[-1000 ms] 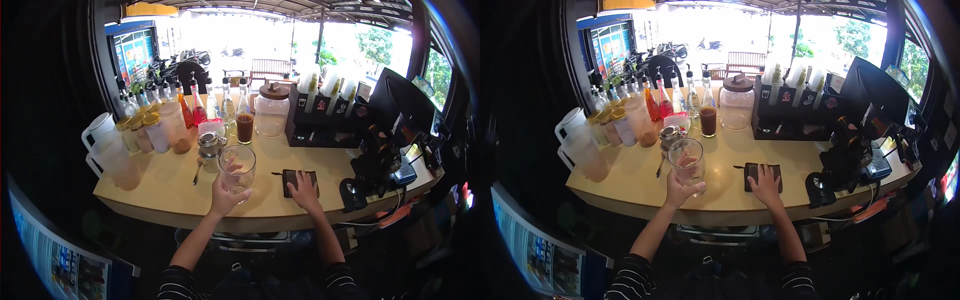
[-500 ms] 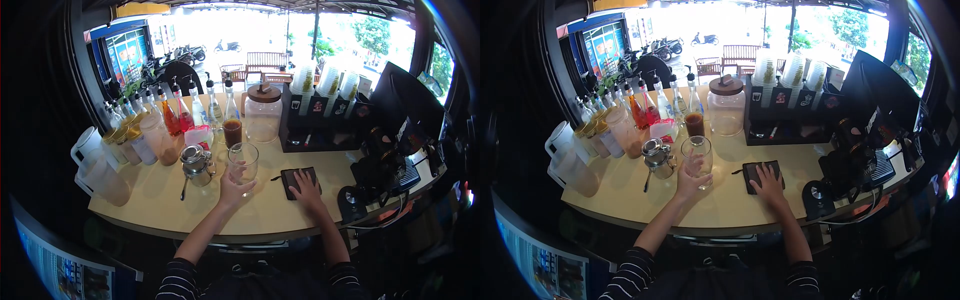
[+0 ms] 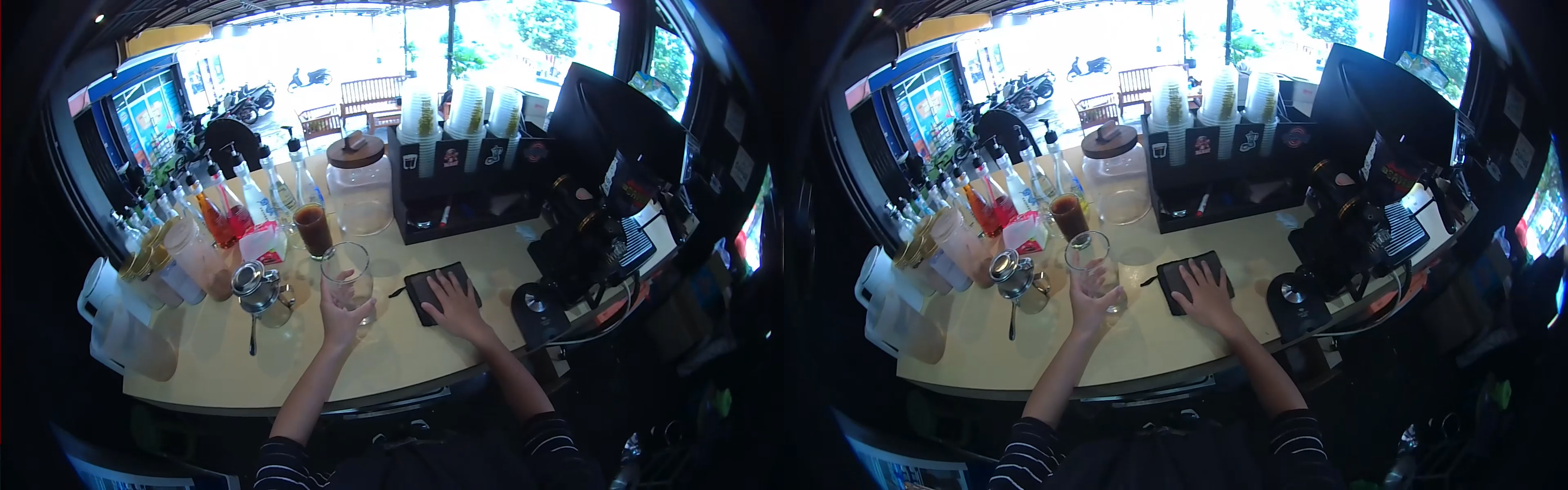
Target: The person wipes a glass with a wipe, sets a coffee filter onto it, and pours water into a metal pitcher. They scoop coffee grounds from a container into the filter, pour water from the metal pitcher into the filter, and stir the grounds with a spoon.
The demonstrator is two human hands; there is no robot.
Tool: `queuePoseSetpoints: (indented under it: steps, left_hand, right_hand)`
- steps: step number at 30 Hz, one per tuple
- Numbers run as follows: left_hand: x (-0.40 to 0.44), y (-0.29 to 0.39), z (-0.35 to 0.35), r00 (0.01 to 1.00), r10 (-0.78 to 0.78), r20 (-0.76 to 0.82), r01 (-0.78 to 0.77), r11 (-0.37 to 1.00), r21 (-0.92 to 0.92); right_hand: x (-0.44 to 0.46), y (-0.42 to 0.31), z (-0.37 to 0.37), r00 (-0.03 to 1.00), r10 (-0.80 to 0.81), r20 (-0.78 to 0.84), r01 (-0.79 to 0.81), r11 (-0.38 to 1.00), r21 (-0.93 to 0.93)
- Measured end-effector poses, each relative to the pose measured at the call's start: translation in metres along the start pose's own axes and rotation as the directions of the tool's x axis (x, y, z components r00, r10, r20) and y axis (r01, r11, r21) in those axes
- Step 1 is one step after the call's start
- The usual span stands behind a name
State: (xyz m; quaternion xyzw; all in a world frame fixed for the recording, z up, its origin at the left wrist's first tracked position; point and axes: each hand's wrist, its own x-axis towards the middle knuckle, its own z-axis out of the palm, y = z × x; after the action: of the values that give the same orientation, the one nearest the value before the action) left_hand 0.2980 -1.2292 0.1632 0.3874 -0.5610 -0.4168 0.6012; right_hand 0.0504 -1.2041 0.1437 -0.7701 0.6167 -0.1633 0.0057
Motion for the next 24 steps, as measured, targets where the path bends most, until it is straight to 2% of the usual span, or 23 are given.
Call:
queuePoseSetpoints:
  steps: [2,4,6,8,9,10,11,12,14,15,17,18,19,20,23,24]
  left_hand:
    - [0.0,-0.004,-0.001,1.0,0.015,-0.012,-0.015,1.0,0.011]
    - [0.001,-0.006,-0.002,1.0,0.006,0.007,-0.006,1.0,0.008]
    - [0.0,-0.001,-0.001,1.0,-0.007,0.026,0.007,1.0,0.01]
    - [0.001,0.008,0.0,0.998,0.028,0.063,-0.025,0.998,-0.049]
    - [0.003,0.007,-0.005,0.997,0.032,0.065,-0.029,0.999,-0.044]
    - [0.007,0.003,-0.013,0.982,0.171,0.082,-0.172,0.985,0.009]
    - [0.011,0.0,-0.02,0.946,0.305,0.106,-0.312,0.948,0.059]
    - [0.014,-0.004,-0.023,0.945,0.309,0.105,-0.317,0.946,0.068]
    - [0.017,-0.008,-0.03,0.91,0.414,0.025,-0.413,0.91,-0.033]
    - [0.017,-0.008,-0.029,0.909,0.417,0.01,-0.417,0.909,-0.021]
    - [0.018,-0.006,-0.026,0.908,0.276,-0.314,-0.339,0.925,-0.169]
    - [0.017,-0.008,-0.032,0.9,0.277,-0.337,-0.343,0.926,-0.155]
    - [0.017,-0.01,-0.038,0.878,0.346,-0.332,-0.356,0.934,0.033]
    - [0.016,-0.013,-0.044,0.858,0.409,-0.309,-0.355,0.909,0.219]
    - [0.014,-0.001,-0.036,0.857,0.365,-0.363,-0.306,0.928,0.211]
    - [0.013,-0.003,-0.035,0.852,0.365,-0.375,-0.303,0.928,0.216]
  right_hand:
    - [0.008,0.005,-0.013,0.999,0.021,0.026,-0.021,1.0,0.0]
    - [0.033,0.02,-0.038,0.957,0.146,0.25,-0.227,0.915,0.333]
    - [0.069,0.075,-0.012,0.934,0.34,-0.109,-0.298,0.91,0.289]
    - [0.1,0.126,-0.009,0.773,0.427,-0.469,-0.359,0.904,0.231]
    - [0.109,0.136,-0.02,0.713,0.553,-0.431,-0.513,0.831,0.218]
    - [0.115,0.145,-0.026,0.632,0.667,-0.395,-0.65,0.734,0.2]
    - [0.117,0.151,-0.028,0.584,0.715,-0.386,-0.72,0.675,0.161]
    - [0.12,0.163,-0.022,0.534,0.756,-0.378,-0.782,0.612,0.119]
    - [0.128,0.232,0.018,0.627,0.748,-0.217,-0.757,0.651,0.059]
    - [0.121,0.226,0.008,0.685,0.708,-0.17,-0.715,0.698,0.027]
    - [0.108,0.207,-0.003,0.757,0.644,-0.111,-0.649,0.761,-0.007]
    - [0.106,0.199,0.0,0.759,0.608,-0.234,-0.637,0.768,-0.069]
    - [0.103,0.188,-0.001,0.751,0.557,-0.354,-0.629,0.766,-0.129]
    - [0.101,0.179,-0.003,0.765,0.543,-0.347,-0.613,0.779,-0.133]
    - [0.089,0.131,-0.03,0.829,0.507,-0.235,-0.554,0.8,-0.231]
    - [0.085,0.114,-0.038,0.877,0.446,-0.18,-0.479,0.844,-0.241]
